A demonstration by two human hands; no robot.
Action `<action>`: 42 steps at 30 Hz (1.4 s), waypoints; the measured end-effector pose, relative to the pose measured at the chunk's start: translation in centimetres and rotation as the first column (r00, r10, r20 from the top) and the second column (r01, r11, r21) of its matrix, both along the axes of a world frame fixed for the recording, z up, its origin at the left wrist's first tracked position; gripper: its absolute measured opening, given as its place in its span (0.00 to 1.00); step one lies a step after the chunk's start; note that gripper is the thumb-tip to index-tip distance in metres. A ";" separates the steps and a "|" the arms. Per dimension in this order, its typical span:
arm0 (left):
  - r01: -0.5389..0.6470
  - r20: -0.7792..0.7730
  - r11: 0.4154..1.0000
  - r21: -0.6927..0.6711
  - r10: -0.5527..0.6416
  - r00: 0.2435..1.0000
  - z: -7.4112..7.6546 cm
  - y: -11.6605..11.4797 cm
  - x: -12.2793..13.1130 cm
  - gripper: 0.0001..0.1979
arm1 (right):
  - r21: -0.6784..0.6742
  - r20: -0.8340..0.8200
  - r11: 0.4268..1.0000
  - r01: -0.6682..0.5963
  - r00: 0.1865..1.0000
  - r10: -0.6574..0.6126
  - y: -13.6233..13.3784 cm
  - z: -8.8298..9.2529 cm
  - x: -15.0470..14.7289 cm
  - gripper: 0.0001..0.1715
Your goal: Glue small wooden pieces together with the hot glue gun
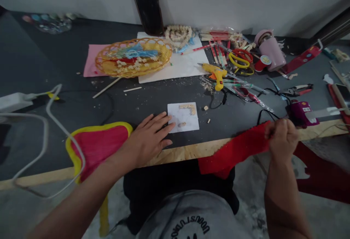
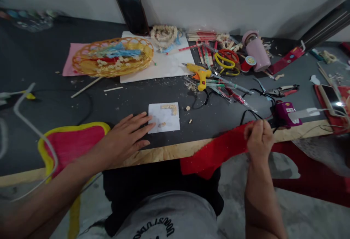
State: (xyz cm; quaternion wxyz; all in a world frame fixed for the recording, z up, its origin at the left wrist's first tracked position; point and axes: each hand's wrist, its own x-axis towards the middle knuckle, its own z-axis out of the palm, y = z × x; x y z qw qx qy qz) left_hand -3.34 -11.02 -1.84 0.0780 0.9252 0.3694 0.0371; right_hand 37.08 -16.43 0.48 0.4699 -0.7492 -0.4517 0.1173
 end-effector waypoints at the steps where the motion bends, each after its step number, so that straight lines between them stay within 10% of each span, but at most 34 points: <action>1: 0.003 -0.003 1.000 0.013 -0.003 1.000 0.1 -0.2 0.2 0.23 | 0.037 0.001 0.999 0.028 1.000 -0.028 -0.2 0.2 0.2 0.27; 11: -0.028 -0.013 0.997 0.066 0.029 1.000 1.9 -2.5 2.2 0.21 | 0.017 0.208 0.979 0.202 0.957 -0.201 1.2 1.0 6.9 0.29; 13: -0.042 0.004 0.997 0.064 0.042 0.999 2.1 -2.9 2.6 0.20 | -0.073 0.506 0.960 0.270 0.840 -0.198 2.1 1.4 8.4 0.14; 15: -0.041 0.019 0.997 0.060 0.040 0.999 2.2 -3.2 2.8 0.20 | -0.091 0.714 0.974 0.208 0.696 -0.082 2.9 1.9 8.1 0.28; 17: -0.028 0.042 0.998 0.059 0.025 0.999 2.2 -3.2 2.6 0.20 | -0.047 0.798 0.998 0.038 0.602 0.015 3.3 2.4 5.9 0.41; 19: -0.002 0.065 0.998 0.065 -0.002 0.998 2.3 -2.8 2.1 0.18 | -0.062 0.782 0.978 -0.197 0.600 0.170 3.5 2.7 2.1 0.27; 25: 0.058 0.130 0.997 0.058 -0.065 0.989 2.5 0.8 0.1 0.20 | -0.186 0.446 0.727 -0.661 0.603 0.662 5.0 1.5 -10.2 0.15; 33: 0.127 0.215 0.990 0.058 -0.136 0.967 2.4 5.0 1.7 0.17 | -0.192 0.344 0.704 -0.684 0.625 0.700 7.2 -1.3 -14.4 0.15; 42: 0.124 0.206 0.960 -0.252 -0.072 0.976 1.9 8.3 3.5 0.19 | -0.213 0.309 0.733 -0.646 0.668 0.677 7.4 -2.4 -14.6 0.15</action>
